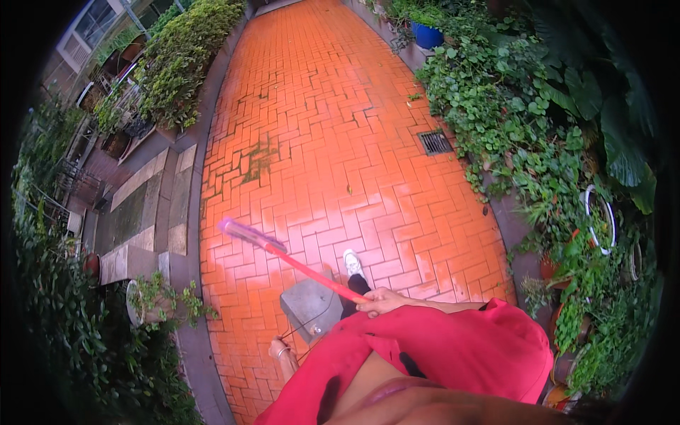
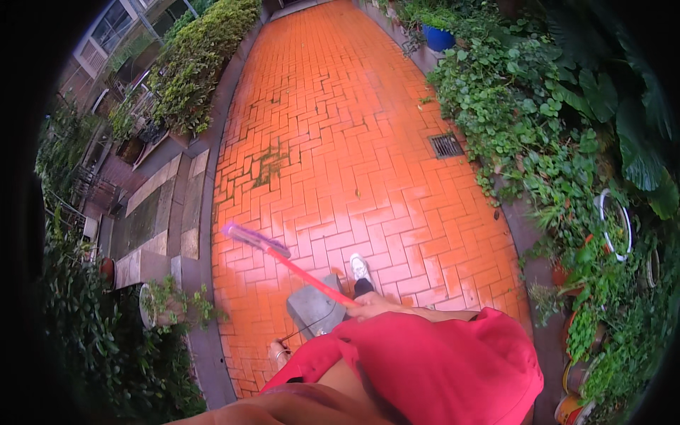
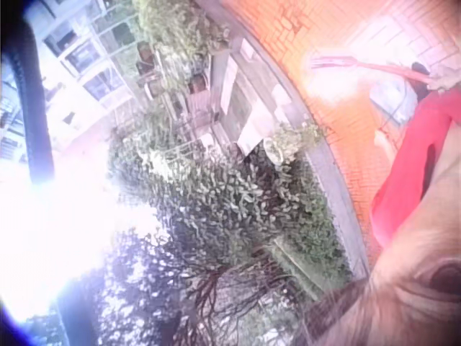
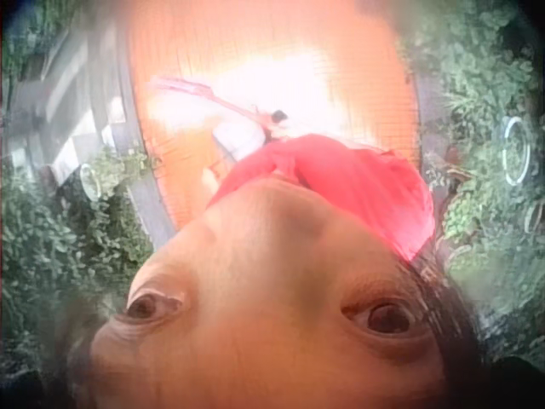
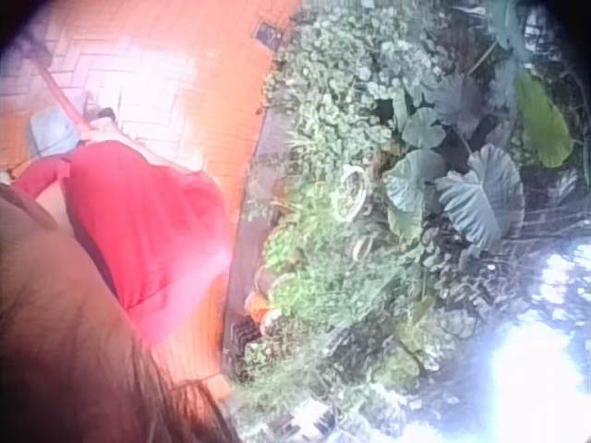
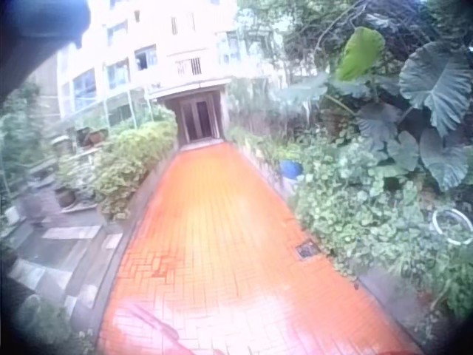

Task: The person sweeps debris on tiled floors and a brick pathway using a broom and dustpan. They move from an outdoor area into a building, sweep the stairs, and then press the elevator button.

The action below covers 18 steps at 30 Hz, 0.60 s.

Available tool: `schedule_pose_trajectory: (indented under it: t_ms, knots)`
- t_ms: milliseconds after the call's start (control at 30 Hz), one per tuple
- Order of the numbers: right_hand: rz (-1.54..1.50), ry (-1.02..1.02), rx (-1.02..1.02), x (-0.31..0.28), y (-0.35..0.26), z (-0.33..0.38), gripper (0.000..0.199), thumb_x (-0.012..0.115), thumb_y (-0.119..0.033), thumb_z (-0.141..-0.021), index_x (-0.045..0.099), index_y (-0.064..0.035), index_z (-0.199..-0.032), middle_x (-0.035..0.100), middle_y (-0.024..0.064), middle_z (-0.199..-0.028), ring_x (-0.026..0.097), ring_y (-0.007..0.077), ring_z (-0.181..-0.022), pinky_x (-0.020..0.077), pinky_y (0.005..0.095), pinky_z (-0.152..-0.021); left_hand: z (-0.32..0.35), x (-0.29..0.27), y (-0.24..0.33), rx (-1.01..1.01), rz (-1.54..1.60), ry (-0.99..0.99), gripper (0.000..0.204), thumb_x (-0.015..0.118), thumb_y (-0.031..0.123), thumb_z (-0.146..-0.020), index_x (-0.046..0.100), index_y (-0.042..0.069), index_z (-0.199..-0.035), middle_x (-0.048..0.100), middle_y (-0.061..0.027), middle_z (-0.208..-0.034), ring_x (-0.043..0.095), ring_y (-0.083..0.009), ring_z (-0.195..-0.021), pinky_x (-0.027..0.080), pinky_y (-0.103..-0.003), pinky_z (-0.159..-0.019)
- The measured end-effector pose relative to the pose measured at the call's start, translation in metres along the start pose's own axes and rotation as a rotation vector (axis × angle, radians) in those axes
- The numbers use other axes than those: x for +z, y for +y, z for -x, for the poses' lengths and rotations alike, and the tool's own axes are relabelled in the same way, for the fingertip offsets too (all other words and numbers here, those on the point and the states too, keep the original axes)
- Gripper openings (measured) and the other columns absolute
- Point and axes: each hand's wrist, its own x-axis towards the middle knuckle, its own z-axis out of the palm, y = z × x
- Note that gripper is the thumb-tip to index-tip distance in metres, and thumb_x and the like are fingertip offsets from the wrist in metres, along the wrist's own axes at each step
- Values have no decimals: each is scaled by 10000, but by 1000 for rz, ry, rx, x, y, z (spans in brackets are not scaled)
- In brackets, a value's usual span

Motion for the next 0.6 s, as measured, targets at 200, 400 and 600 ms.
schedule_pose_trajectory:
  t_ms: [200,400,600]
  knots:
    - [-126,184,46,-111,-141,-115,112,592,-165,-833,583,-58,-863,462,-49,-569,397,17,-468,279,168,-412,-26,200,78,-19,-33,-5,162,582,27,-656,471,22,-537,432,-47,-434,364,-136,-315,239,-278,-290]
    - [-361,555,-105,-241,-284,-147,104,548,-164,-834,536,-61,-846,445,-30,-543,400,47,-416,295,204,-344,-27,377,180,-17,-81,-13,166,584,28,-656,470,22,-536,432,-46,-434,361,-134,-312,237,-277,-289]
    - [-398,739,-41,-397,-400,-265,103,529,-168,-842,514,-73,-804,450,-30,-539,408,54,-408,306,214,-335,-22,574,260,-23,-194,27,176,594,37,-656,466,29,-536,416,-40,-427,336,-119,-307,220,-276,-291]
